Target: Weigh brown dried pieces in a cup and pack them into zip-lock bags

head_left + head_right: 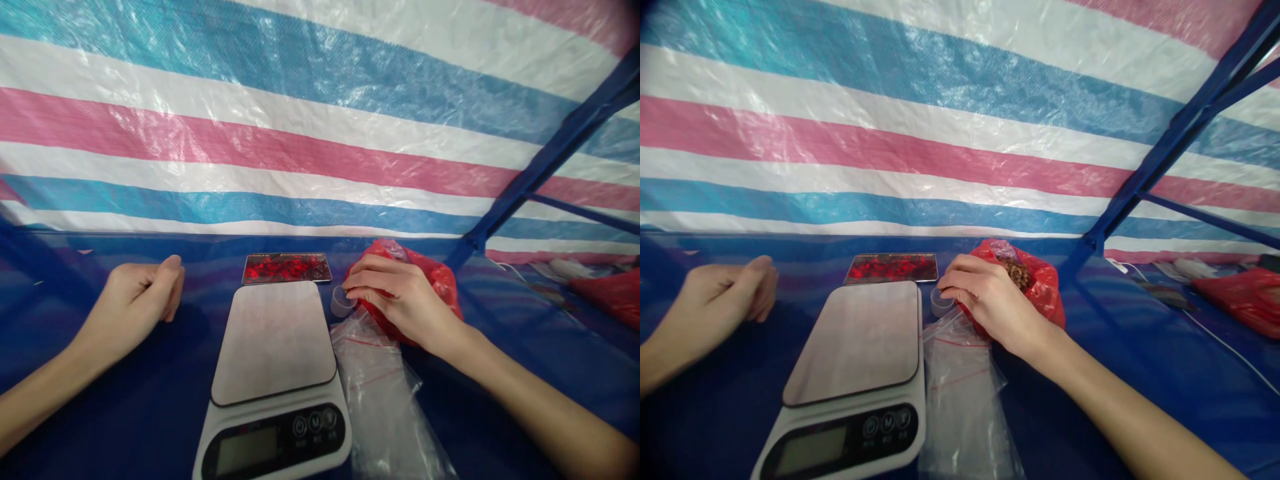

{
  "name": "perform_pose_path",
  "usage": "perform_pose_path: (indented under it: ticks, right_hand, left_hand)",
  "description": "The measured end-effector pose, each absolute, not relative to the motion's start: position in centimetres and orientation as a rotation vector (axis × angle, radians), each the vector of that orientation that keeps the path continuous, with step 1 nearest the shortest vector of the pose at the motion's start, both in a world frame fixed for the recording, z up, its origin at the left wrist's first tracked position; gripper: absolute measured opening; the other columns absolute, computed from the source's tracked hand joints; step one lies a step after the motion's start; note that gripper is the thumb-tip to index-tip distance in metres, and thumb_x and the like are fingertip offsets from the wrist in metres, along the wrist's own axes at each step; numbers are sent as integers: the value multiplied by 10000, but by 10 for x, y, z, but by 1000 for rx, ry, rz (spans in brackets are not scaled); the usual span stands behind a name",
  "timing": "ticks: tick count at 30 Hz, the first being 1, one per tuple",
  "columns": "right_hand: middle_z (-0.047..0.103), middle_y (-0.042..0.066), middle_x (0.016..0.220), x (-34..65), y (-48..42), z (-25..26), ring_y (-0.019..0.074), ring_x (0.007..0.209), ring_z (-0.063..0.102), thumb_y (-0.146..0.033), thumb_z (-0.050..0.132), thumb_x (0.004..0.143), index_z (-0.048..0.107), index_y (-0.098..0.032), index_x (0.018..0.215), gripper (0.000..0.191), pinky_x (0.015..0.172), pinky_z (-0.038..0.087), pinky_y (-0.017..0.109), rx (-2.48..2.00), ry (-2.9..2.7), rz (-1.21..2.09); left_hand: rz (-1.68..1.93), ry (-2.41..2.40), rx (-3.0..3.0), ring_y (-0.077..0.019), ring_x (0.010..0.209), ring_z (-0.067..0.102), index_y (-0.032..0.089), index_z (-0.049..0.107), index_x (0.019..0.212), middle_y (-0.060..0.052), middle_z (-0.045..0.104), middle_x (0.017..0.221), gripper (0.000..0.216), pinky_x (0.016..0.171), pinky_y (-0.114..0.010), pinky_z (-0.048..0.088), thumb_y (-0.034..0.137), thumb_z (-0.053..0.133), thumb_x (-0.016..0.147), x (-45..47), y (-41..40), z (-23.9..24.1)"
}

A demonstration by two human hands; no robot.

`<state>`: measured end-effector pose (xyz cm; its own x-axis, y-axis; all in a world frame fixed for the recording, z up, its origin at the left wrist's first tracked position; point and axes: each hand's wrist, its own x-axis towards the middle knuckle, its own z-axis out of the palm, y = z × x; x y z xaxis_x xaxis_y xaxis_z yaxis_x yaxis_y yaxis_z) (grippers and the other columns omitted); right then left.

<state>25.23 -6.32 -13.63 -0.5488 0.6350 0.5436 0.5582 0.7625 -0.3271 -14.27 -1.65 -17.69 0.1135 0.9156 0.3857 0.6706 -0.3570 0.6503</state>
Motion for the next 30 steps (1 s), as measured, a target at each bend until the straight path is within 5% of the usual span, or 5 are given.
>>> perform_pose_path:
  ticks: [11,24,30]
  right_hand:
    - [735,82,1060,248,-64,-149,210,954,700,-112,563,1063,774,-198,1072,228,854,568,330,-936,-2345,181]
    - [778,57,1140,248,-63,-148,219,1016,735,-223,794,958,762,-215,1179,223,935,584,338,-956,-2187,133]
    - [805,62,1083,254,-62,-135,206,981,750,-166,617,1057,776,-193,1108,170,904,565,324,-1048,-2143,159]
  left_hand:
    - [1047,1633,2136,-120,383,484,235,447,375,-7,498,393,759,525,-289,386,562,310,1047,-132,-24,-174]
    - [1032,1626,2146,-122,400,500,238,461,383,0,501,408,774,546,-302,392,608,305,1045,-134,-23,-173]
    - [1029,1615,2160,-119,395,500,238,462,385,-1,504,409,770,528,-291,389,605,302,1043,-134,-24,-172]
